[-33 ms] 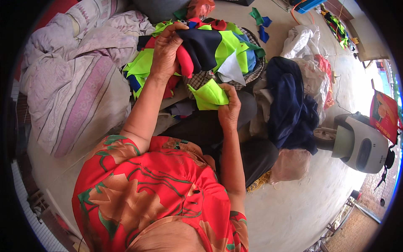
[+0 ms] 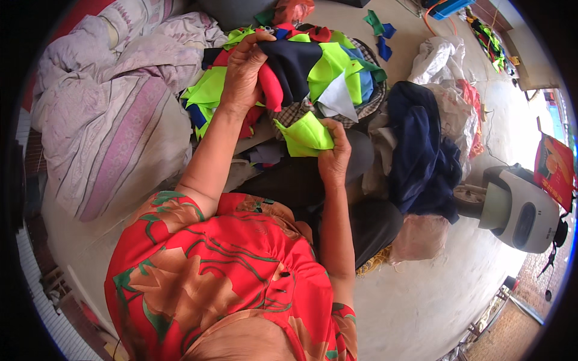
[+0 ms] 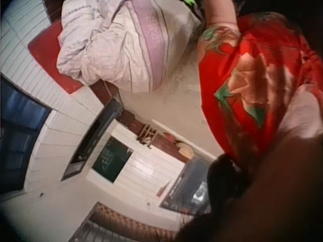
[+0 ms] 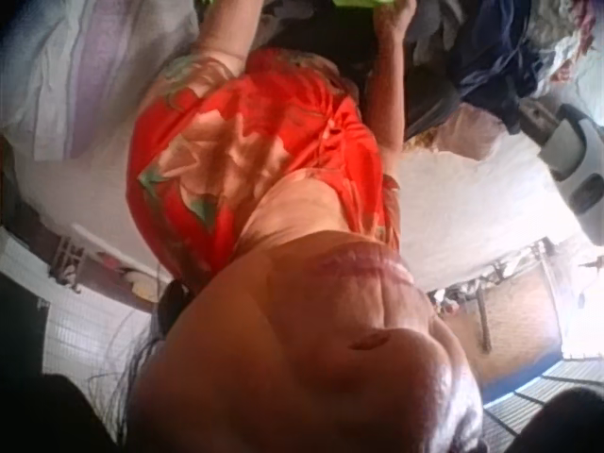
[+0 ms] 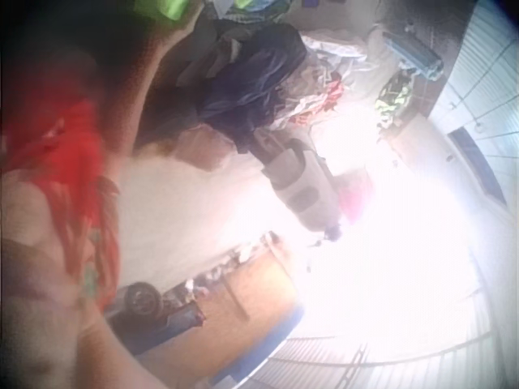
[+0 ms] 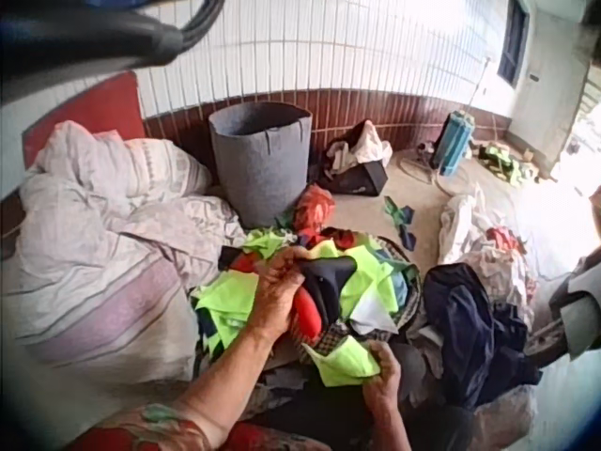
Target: The person sits on the floor and sorts through a pile of colorful fabric pieces, picking them up one by one and placing them into a basket. The person handles various colors including green, red, and blue, occasionally folding or adjusting the pieces before placing them in the basket.
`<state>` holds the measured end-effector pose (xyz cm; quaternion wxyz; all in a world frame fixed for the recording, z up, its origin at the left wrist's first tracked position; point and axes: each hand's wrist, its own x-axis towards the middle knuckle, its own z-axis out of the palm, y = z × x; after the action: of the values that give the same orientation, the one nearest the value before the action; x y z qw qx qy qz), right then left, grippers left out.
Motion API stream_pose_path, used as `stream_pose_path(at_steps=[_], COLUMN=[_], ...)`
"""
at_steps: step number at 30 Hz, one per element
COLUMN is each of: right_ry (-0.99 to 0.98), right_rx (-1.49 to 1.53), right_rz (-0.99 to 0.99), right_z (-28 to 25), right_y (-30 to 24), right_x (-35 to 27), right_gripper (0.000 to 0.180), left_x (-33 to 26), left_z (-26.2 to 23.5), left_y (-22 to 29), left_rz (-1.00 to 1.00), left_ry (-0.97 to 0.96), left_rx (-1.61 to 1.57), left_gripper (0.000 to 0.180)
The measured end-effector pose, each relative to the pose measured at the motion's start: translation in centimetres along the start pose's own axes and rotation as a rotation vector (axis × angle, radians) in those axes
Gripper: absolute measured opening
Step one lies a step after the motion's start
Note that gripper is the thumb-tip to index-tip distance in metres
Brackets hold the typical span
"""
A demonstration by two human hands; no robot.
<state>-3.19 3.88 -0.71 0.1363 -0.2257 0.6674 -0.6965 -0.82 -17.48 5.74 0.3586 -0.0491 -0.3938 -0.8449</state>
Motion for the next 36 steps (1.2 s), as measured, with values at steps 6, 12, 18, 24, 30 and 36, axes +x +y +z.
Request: stream_pose_path(at_steps=[6,12,18,24,30,36], right_ry=[-0.02,-0.037,-0.049,-0.049,-0.075,-0.078], right_rx=[-0.183,-0.342,-0.42,-0.482,-0.506,-0.476], right_rz=[0.007,0.018,0.011,-0.003,-0.012,-0.009], right_z=[-0.2,0.4,0.8,1.0,0.8,0.9], right_y=[-0.2,-1.2,-1.8,-1.7,-1.6,-1.7], right_x=[0.3,0.1,0.1,0.1,0.0,0.1], right_gripper=[0.045,0.042,0.039,0.037,0.036,0.037], left_x=[-1.1,-1.3,-3.4,-9.1,-9.1,-4.0], left_z=[-2.2,-4.9,-6.8,-8.3,-10.2,-14.2], left_y=[-1.2,-1.1,-0.8,-5.0,-3.0,3.4], left_rz=[-0.128,-0.206,-0.31,-0.648,-0.504,-0.161], left_ry=[0.177,0.362,0.484,0.523,0.664,0.753], left_rx=[-0.054,-0.086,-0.131,0.007,0.089,0.295], left_gripper=[0.018,0.022,0.016,0.019,0.016,0.013])
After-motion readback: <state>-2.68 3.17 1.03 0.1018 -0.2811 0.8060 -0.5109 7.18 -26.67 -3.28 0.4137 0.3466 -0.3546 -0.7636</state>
